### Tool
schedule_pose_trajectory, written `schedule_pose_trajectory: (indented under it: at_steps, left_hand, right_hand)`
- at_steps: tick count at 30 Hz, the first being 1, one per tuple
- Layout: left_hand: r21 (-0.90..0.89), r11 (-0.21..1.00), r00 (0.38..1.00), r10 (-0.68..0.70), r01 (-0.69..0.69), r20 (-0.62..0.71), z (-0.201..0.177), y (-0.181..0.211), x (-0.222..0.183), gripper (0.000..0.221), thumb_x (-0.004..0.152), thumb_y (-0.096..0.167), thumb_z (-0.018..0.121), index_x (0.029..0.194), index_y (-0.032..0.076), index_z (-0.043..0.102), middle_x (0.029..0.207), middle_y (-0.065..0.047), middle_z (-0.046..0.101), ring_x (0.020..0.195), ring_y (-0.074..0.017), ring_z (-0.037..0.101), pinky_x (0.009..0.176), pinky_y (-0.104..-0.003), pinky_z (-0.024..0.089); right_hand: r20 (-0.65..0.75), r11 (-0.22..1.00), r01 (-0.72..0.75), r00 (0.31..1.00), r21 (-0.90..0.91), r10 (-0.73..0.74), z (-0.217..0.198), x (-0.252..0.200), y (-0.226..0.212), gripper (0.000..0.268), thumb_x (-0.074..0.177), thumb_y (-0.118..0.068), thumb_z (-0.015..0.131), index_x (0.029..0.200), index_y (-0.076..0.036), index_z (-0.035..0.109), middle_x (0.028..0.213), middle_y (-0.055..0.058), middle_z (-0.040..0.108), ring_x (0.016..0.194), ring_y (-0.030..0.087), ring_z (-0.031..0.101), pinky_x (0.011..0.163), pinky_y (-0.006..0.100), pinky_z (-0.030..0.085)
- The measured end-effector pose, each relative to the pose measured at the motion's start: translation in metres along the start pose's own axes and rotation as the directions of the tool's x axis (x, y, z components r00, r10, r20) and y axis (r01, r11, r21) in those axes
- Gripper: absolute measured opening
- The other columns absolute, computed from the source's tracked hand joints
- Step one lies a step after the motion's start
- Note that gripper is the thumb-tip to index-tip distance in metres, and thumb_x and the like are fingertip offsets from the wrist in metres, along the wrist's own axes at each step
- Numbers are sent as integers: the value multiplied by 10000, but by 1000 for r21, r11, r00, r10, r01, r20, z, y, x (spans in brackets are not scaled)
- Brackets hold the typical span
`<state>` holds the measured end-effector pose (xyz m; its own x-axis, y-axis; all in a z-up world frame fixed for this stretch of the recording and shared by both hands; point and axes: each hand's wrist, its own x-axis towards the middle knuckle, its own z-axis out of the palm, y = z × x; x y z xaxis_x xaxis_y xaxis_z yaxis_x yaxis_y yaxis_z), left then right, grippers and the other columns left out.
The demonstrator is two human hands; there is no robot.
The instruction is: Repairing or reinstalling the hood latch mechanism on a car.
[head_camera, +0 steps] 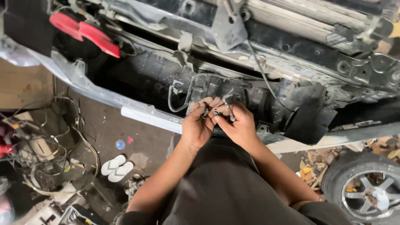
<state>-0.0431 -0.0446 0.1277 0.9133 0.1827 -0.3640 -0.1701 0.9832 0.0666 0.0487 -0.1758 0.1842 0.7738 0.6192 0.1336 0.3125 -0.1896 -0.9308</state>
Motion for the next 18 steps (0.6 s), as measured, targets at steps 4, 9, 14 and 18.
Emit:
schedule_pose_trajectory:
  at_steps: [4, 9, 14, 18]
  left_hand:
    - [42, 997, 995, 74, -71, -68, 29, 13, -16, 244, 1052, 112, 488, 1248, -18, 555, 1228, -146, 649, 1138, -259, 630, 1005, -418, 521]
    - [279, 960, 971, 87, -22, -223, -5, 24, -13, 212, 1014, 183, 513, 1124, 35, 616, 1057, -93, 691, 976, -232, 688, 877, -387, 575]
    - [265, 937, 922, -119, 227, -368, -7, 54, -9, 339, 1017, 395, 559, 1037, 83, 690, 911, -36, 735, 781, -165, 688, 693, -306, 560]
    - [272, 913, 919, -208, 305, -334, -15, 114, 8, 319, 1004, 404, 678, 866, 119, 637, 762, -3, 647, 611, -118, 575, 524, -254, 437]
  right_hand:
    - [40, 996, -93, 995, -7, 93, 14, -9, 11, 193, 862, -77, 802, 1022, -61, 695, 889, 16, 666, 759, 111, 599, 688, 279, 499]
    - [113, 987, -157, 982, 28, 153, 24, -12, 8, 133, 885, -73, 765, 996, -55, 695, 890, 17, 693, 790, 120, 619, 733, 278, 512]
    - [137, 990, -141, 981, 30, 135, 49, 12, -16, 214, 877, -78, 757, 1087, -52, 729, 961, 16, 745, 848, 104, 681, 762, 267, 546]
    - [133, 974, -220, 968, 52, 211, 78, 35, -12, 360, 854, -112, 764, 1204, -54, 704, 884, -4, 718, 797, 77, 639, 732, 252, 533]
